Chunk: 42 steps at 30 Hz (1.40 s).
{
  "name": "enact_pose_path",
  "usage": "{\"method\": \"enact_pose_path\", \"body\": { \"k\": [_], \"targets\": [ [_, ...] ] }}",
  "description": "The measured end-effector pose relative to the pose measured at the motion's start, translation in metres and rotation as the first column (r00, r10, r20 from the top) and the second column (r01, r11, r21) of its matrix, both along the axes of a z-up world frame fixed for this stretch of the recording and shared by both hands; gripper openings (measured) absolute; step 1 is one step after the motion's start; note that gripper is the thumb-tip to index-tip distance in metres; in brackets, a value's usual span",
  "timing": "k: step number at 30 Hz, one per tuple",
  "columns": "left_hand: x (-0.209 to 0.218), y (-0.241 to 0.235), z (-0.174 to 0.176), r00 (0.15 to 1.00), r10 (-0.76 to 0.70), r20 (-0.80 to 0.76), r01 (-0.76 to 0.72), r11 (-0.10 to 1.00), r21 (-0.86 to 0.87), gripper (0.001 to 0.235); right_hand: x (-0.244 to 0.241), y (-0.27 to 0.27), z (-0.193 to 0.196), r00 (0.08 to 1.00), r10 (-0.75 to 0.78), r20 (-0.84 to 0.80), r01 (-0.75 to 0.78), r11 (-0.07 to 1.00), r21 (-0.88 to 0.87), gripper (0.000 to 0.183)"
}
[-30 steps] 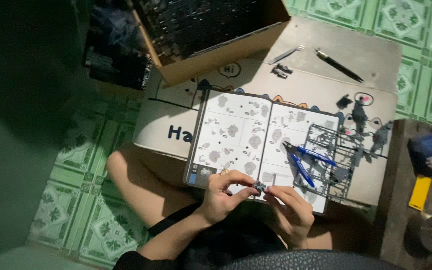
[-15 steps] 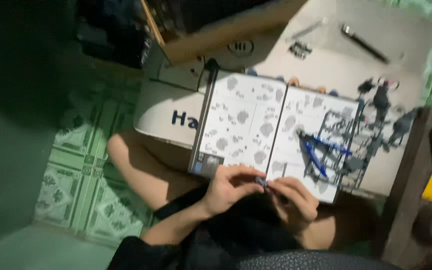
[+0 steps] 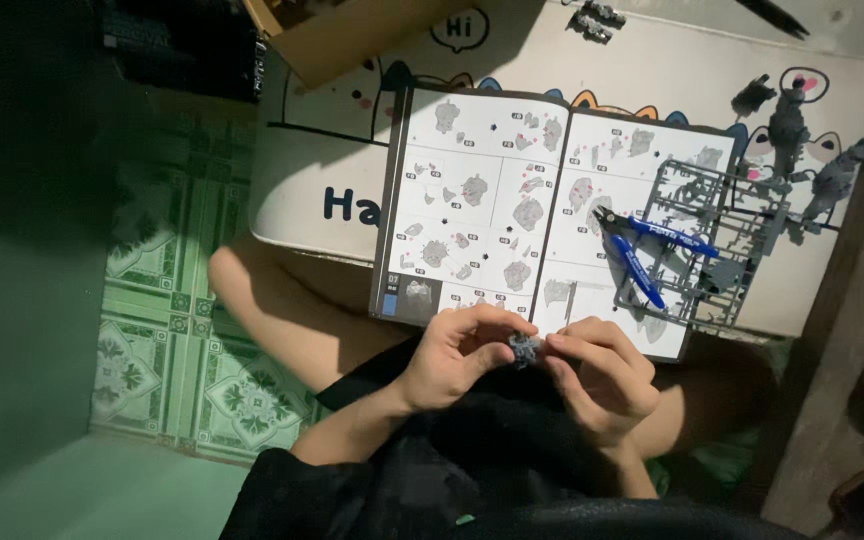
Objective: The person uses side cutters to detach plastic pieces from a sprue and joins several components together by hand on top of a cardboard box while following an instruction manual.
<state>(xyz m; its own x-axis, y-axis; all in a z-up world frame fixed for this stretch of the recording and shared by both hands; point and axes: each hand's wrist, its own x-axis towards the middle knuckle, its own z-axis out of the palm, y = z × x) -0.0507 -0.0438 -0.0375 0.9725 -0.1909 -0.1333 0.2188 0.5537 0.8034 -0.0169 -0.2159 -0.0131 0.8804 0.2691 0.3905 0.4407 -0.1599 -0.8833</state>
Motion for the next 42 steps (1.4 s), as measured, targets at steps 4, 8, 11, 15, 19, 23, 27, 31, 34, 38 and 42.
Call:
{"method": "enact_pose_path", "body": {
  "k": [4, 8, 11, 15, 19, 23, 27, 31, 34, 38, 42],
  "targets": [
    [-0.003, -0.002, 0.009, 0.995, -0.003, 0.100, 0.004, 1.000, -0.006, 0.031, -0.007, -0.009, -0.005, 1.000, -0.023, -0.014, 0.023, 0.999, 0.038, 0.019],
    [0.006, 0.001, 0.030, 0.959, 0.041, 0.279, -0.060, 0.996, 0.061, 0.030, -0.013, -0.025, 0.000, 0.997, 0.036, -0.072, -0.035, 0.999, 0.018, 0.017],
    [0.008, 0.000, 0.027, 0.886, 0.063, 0.460, -0.206, 0.941, 0.267, 0.031, -0.008, -0.021, 0.011, 0.963, 0.179, -0.199, -0.162, 0.982, 0.101, 0.020],
    [0.010, -0.001, 0.025, 0.862, 0.060, 0.504, -0.255, 0.910, 0.328, 0.026, -0.004, -0.008, 0.018, 0.943, 0.162, -0.291, -0.109, 0.976, 0.191, 0.019],
    [0.013, -0.002, 0.031, 0.861, 0.115, 0.496, -0.284, 0.917, 0.281, 0.033, -0.004, -0.008, 0.014, 0.911, 0.185, -0.367, -0.092, 0.962, 0.257, 0.014],
    [0.011, -0.005, 0.028, 0.851, 0.129, 0.508, -0.294, 0.920, 0.259, 0.030, -0.008, -0.009, 0.008, 0.877, 0.140, -0.459, -0.020, 0.967, 0.256, 0.020],
    [0.012, -0.005, 0.018, 0.818, 0.077, 0.570, -0.333, 0.871, 0.360, 0.026, -0.013, -0.011, 0.002, 0.857, 0.134, -0.497, 0.008, 0.962, 0.273, 0.020],
    [0.012, -0.006, 0.016, 0.804, 0.153, 0.575, -0.347, 0.906, 0.244, 0.026, -0.007, 0.000, 0.016, 0.849, 0.199, -0.490, -0.031, 0.944, 0.329, 0.016],
    [0.013, -0.004, 0.016, 0.794, 0.154, 0.588, -0.324, 0.925, 0.196, 0.027, -0.006, 0.003, 0.017, 0.825, 0.246, -0.509, -0.041, 0.924, 0.380, 0.013],
    [0.008, -0.005, 0.003, 0.787, 0.142, 0.600, -0.326, 0.922, 0.209, 0.029, -0.011, 0.004, 0.010, 0.771, 0.288, -0.568, -0.005, 0.895, 0.446, 0.016],
    [0.012, -0.001, 0.008, 0.752, 0.165, 0.639, -0.370, 0.907, 0.202, 0.025, -0.004, 0.011, 0.020, 0.771, 0.304, -0.559, -0.036, 0.898, 0.439, 0.016]
  ]
}}
